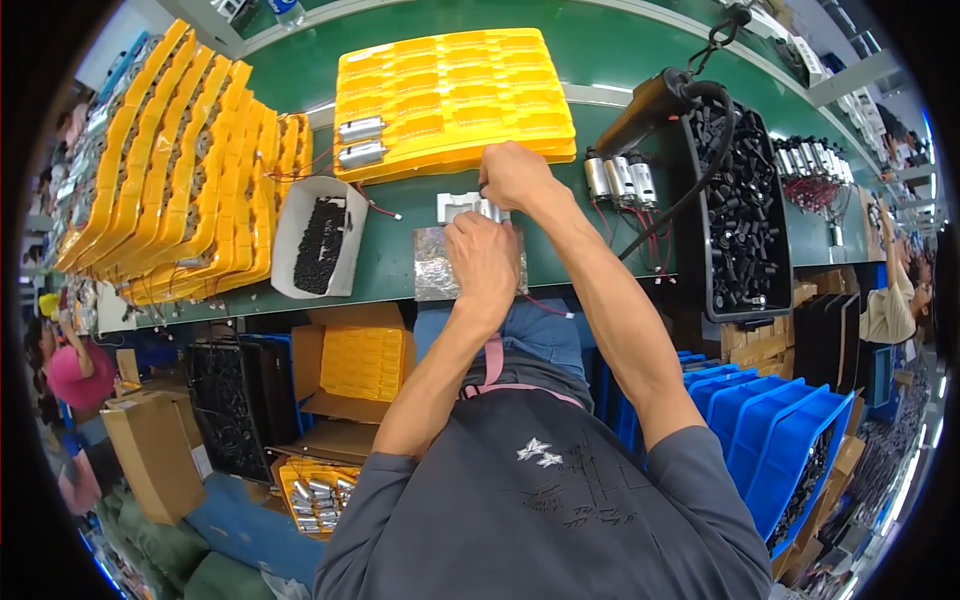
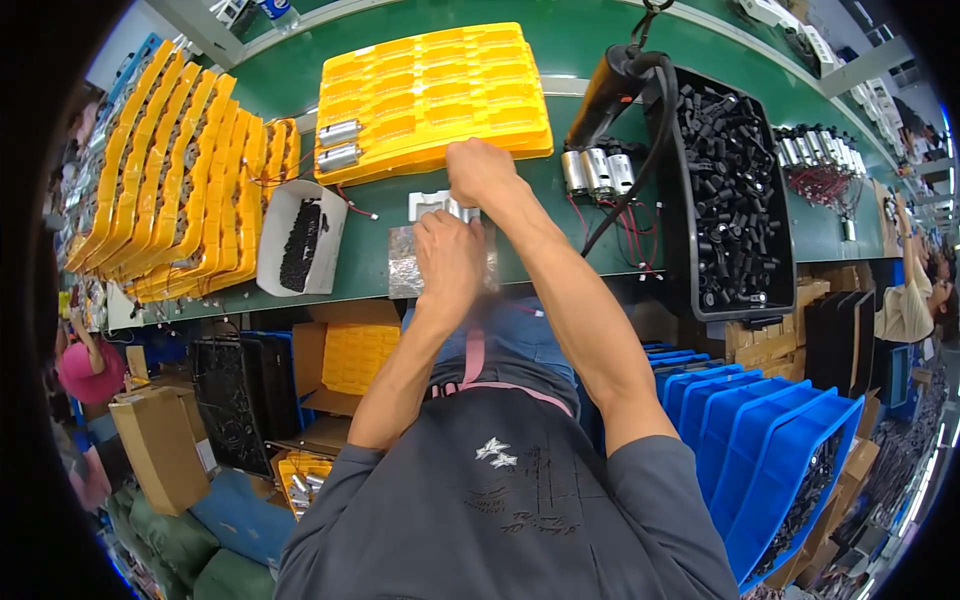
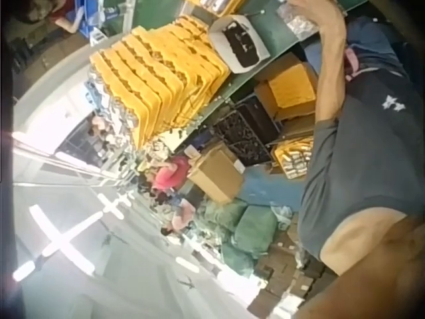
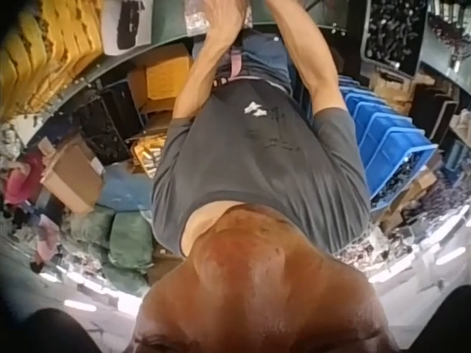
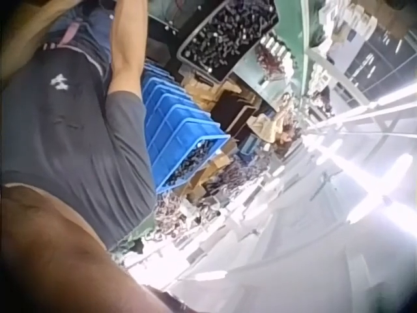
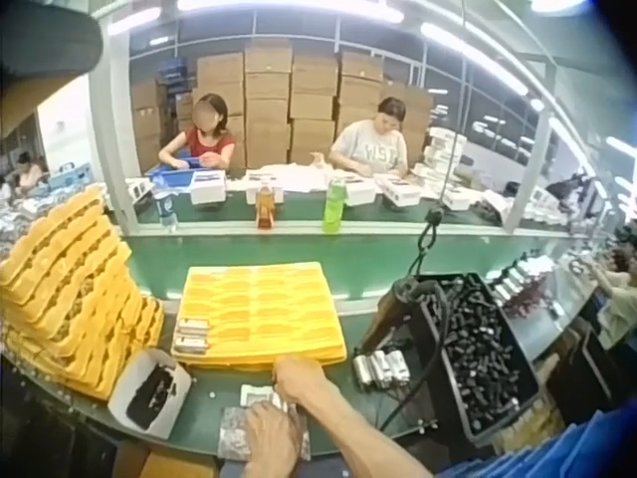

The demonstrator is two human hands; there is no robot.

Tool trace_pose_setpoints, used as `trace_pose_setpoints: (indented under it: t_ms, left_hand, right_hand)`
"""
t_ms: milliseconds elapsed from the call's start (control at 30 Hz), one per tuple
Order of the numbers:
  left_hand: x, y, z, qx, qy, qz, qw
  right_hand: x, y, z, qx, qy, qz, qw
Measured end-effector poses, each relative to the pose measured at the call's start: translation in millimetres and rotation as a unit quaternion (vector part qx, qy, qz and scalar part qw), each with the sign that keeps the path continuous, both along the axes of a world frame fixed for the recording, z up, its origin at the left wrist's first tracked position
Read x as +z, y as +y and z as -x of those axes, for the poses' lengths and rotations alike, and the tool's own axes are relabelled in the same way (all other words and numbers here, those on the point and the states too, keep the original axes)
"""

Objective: Assembling components onto electric motors using an electric screwdriver on a factory production line.

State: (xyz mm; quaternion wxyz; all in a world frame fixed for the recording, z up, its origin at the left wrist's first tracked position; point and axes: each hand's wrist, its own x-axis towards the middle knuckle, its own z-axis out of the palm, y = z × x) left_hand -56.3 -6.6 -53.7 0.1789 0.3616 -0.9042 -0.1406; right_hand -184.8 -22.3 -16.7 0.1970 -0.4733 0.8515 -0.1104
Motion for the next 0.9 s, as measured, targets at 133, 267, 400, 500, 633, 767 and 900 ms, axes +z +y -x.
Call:
trace_pose_setpoints:
  t_ms: [133, 267, 400, 500, 633, 767, 900]
  left_hand:
    - [12.5, -9.9, -12.0, -0.038, 0.039, -0.011, 0.998]
    - [51.7, -45.2, -52.4, -0.043, 0.193, -0.05, 0.979]
    - [68.3, -128.0, -125.0, 0.086, 0.08, -0.053, 0.992]
    - [52.6, -169.7, -155.2, 0.028, -0.088, -0.006, 0.996]
    - [48.2, -200.2, -141.2, -0.076, -0.311, -0.148, 0.936]
    - [55.1, -200.1, -141.7, -0.115, -0.269, -0.21, 0.933]
    - [44.1, -191.1, -152.2, -0.071, -0.166, -0.203, 0.962]
  right_hand:
    - [-0.1, 6.6, 0.3, -0.002, 0.01, 0.005, 1.0]
    - [7.5, 35.7, 1.9, 0.048, 0.012, 0.164, 0.985]
    - [102.2, 101.5, -49.9, 0.09, -0.036, 0.445, 0.89]
    - [139.5, 163.1, -49.8, 0.138, 0.148, 0.648, 0.734]
    - [130.5, 193.9, 6.9, -0.12, 0.073, 0.809, 0.571]
    - [81.9, 141.3, 59.6, -0.082, -0.227, 0.685, 0.688]
    - [68.6, 103.1, 65.4, -0.095, -0.213, 0.545, 0.805]
